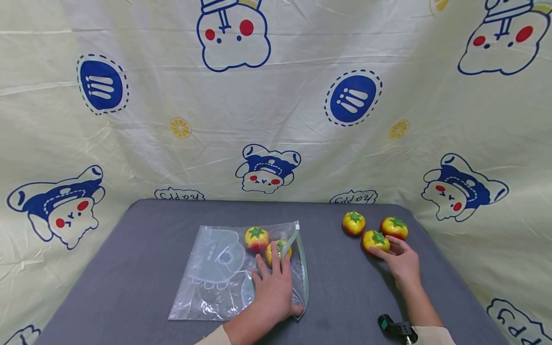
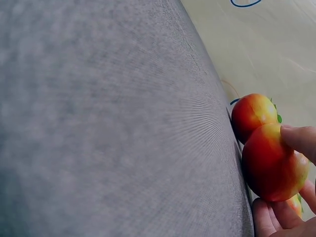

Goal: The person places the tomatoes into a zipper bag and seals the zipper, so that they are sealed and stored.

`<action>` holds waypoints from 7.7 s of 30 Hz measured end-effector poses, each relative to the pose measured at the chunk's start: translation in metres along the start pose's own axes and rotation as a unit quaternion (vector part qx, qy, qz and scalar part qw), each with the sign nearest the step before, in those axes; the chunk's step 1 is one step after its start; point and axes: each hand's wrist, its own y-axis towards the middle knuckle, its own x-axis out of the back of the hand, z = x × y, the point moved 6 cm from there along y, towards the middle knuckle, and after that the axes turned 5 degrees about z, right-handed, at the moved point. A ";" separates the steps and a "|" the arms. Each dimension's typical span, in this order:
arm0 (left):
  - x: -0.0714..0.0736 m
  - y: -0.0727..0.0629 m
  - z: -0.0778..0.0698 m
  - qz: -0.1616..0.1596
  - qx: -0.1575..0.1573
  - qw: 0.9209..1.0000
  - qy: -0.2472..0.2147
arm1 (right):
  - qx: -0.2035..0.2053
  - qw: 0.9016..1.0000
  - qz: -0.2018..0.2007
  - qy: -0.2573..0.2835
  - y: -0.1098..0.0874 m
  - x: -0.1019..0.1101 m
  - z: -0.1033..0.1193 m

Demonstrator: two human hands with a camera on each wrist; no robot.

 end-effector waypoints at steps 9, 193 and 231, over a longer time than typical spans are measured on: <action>-0.002 0.001 0.001 0.006 0.001 1.000 0.001 | 0.013 1.000 0.002 -0.004 -0.003 -0.002 0.000; 0.002 0.003 -0.005 0.003 -0.009 1.000 0.019 | 0.128 0.963 0.236 0.030 -0.086 -0.144 0.076; 0.005 -0.002 -0.008 -0.029 -0.029 0.997 0.069 | 0.141 0.947 0.284 0.048 -0.084 -0.153 0.080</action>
